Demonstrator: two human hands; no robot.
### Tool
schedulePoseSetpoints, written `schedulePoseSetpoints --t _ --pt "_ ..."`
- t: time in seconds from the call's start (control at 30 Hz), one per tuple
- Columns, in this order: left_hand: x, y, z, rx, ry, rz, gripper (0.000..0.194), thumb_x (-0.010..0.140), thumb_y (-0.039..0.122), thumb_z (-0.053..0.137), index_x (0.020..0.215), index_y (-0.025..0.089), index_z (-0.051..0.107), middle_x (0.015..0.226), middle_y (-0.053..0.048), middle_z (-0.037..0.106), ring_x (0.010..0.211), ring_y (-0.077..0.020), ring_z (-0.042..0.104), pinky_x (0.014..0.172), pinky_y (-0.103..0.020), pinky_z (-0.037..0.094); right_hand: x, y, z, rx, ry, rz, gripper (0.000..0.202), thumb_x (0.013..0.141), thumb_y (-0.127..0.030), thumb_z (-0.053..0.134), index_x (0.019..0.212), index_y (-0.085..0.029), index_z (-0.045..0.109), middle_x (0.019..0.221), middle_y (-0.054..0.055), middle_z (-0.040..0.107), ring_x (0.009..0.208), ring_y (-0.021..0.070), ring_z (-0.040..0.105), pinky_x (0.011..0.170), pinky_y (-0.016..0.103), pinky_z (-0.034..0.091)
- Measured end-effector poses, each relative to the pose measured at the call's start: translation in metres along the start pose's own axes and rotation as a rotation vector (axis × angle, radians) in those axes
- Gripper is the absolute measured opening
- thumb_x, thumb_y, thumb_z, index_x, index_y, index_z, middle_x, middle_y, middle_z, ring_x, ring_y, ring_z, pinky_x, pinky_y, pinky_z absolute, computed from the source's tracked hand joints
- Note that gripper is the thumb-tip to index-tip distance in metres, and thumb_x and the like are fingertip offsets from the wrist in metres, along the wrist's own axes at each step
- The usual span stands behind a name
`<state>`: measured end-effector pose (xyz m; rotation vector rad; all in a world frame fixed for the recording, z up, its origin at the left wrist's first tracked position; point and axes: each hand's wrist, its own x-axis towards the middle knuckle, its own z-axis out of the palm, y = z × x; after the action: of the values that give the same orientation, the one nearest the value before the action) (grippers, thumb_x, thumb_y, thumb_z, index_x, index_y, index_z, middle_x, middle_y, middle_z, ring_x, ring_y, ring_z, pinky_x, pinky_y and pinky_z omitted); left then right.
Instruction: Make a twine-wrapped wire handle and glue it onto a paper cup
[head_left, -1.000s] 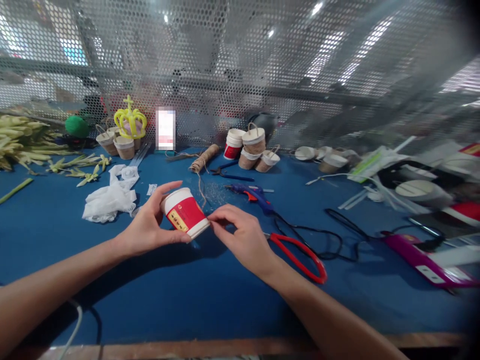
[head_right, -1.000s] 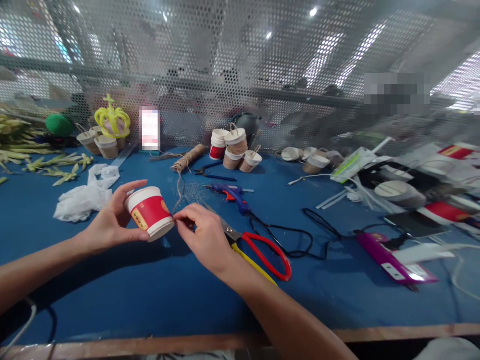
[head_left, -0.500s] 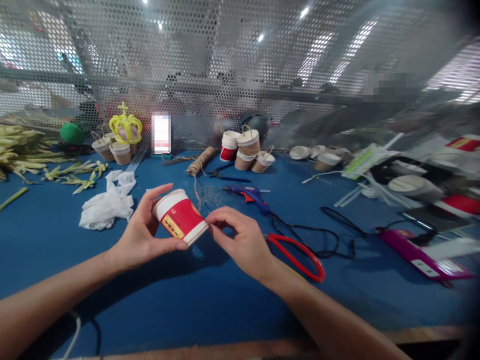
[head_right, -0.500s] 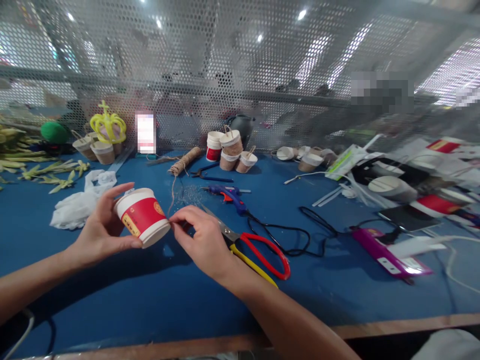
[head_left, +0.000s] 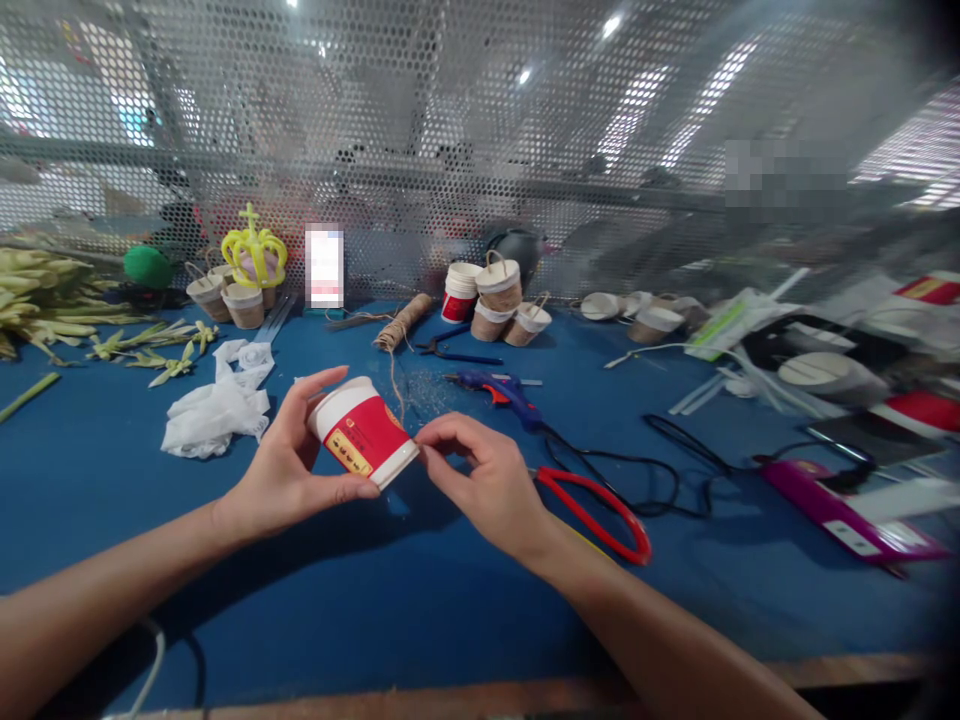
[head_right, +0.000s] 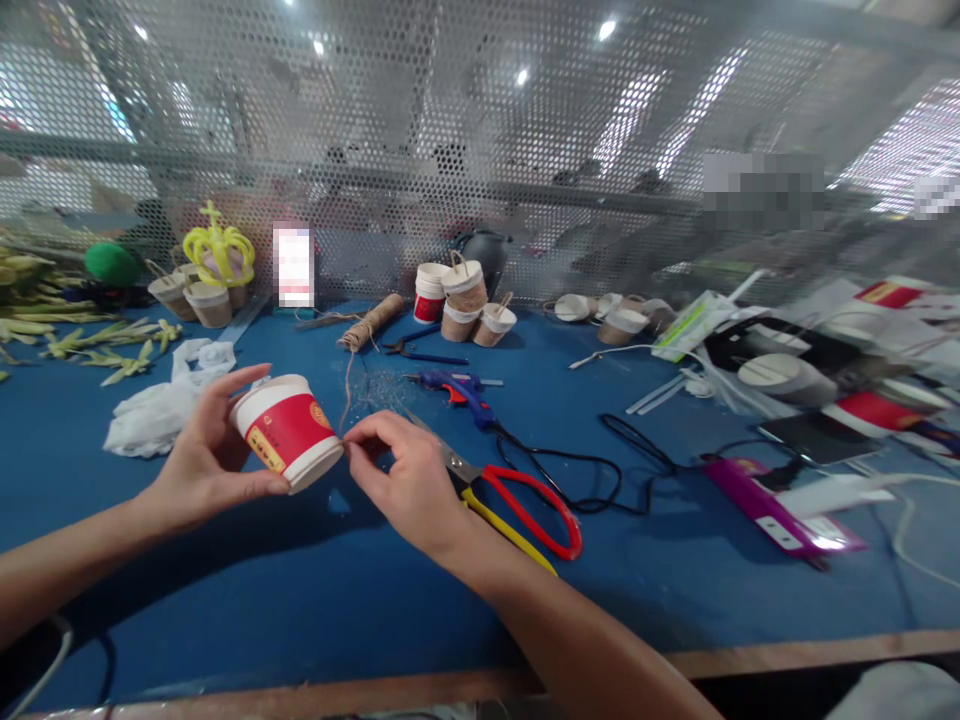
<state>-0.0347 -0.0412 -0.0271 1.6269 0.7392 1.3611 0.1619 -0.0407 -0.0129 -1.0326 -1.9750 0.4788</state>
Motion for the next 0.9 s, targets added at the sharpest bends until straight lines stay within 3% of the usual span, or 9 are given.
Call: schedulePoseSetpoints --t 0.33,0.5,0.63,0.7,0.8,0.9 --pt "0.0 0.002 0.001 -0.003 0.018 0.001 0.082 0.053 0.018 0.076 0.122 0.025 0.032 0.113 -0.008 0.051 0.097 -0.0217 0.055 0.083 -0.035 0.048 0.0 -0.002 0.004 0.06 0.005 0.013 0.004 0.075 -0.017 0.054 0.076 -0.017 0.059 0.072 0.002 0.063 0.066 0.0121 0.058 0.061 0.025 0.049" --pt "0.0 -0.001 0.002 0.056 0.082 0.022 0.082 0.053 0.021 0.076 0.122 0.024 0.032 0.115 -0.009 0.046 0.096 -0.021 0.053 0.082 -0.035 0.048 -0.002 -0.001 0.01 0.21 -0.002 0.104 0.009 0.072 -0.016 0.057 0.081 -0.016 0.058 0.074 0.003 0.064 0.064 0.012 0.061 0.06 0.024 0.051" --pt "-0.003 -0.006 0.006 0.114 0.125 0.071 0.08 0.053 0.022 0.076 0.121 0.023 0.034 0.116 -0.009 0.044 0.1 -0.0219 0.05 0.085 -0.036 0.045 -0.002 0.001 0.013 0.338 -0.019 0.166 0.008 0.077 -0.022 0.052 0.082 -0.016 0.056 0.071 0.003 0.065 0.063 0.0122 0.062 0.058 0.024 0.052" --pt "-0.004 -0.01 0.008 0.145 0.147 0.082 0.08 0.053 0.023 0.076 0.121 0.023 0.033 0.118 -0.009 0.043 0.104 -0.0232 0.048 0.09 -0.039 0.041 -0.001 0.003 0.012 0.256 0.013 0.125 0.008 0.079 -0.022 0.051 0.081 -0.016 0.057 0.071 0.003 0.064 0.063 0.0125 0.061 0.058 0.025 0.052" --pt "-0.008 -0.016 0.012 0.201 0.178 0.09 0.08 0.053 0.024 0.076 0.12 0.023 0.034 0.12 -0.009 0.043 0.11 -0.0246 0.044 0.096 -0.041 0.035 -0.001 0.003 0.01 0.015 0.124 -0.049 0.006 0.077 -0.015 0.052 0.081 -0.017 0.057 0.075 0.004 0.063 0.069 0.0136 0.06 0.063 0.028 0.05" --pt "-0.011 -0.021 0.014 0.226 0.188 0.034 0.076 0.054 0.028 0.075 0.118 0.024 0.034 0.117 -0.009 0.046 0.108 -0.0249 0.046 0.093 -0.04 0.037 0.0 0.001 0.007 -0.128 0.2 -0.235 0.012 0.077 -0.009 0.049 0.082 -0.017 0.055 0.078 0.005 0.062 0.075 0.0144 0.059 0.068 0.029 0.05"
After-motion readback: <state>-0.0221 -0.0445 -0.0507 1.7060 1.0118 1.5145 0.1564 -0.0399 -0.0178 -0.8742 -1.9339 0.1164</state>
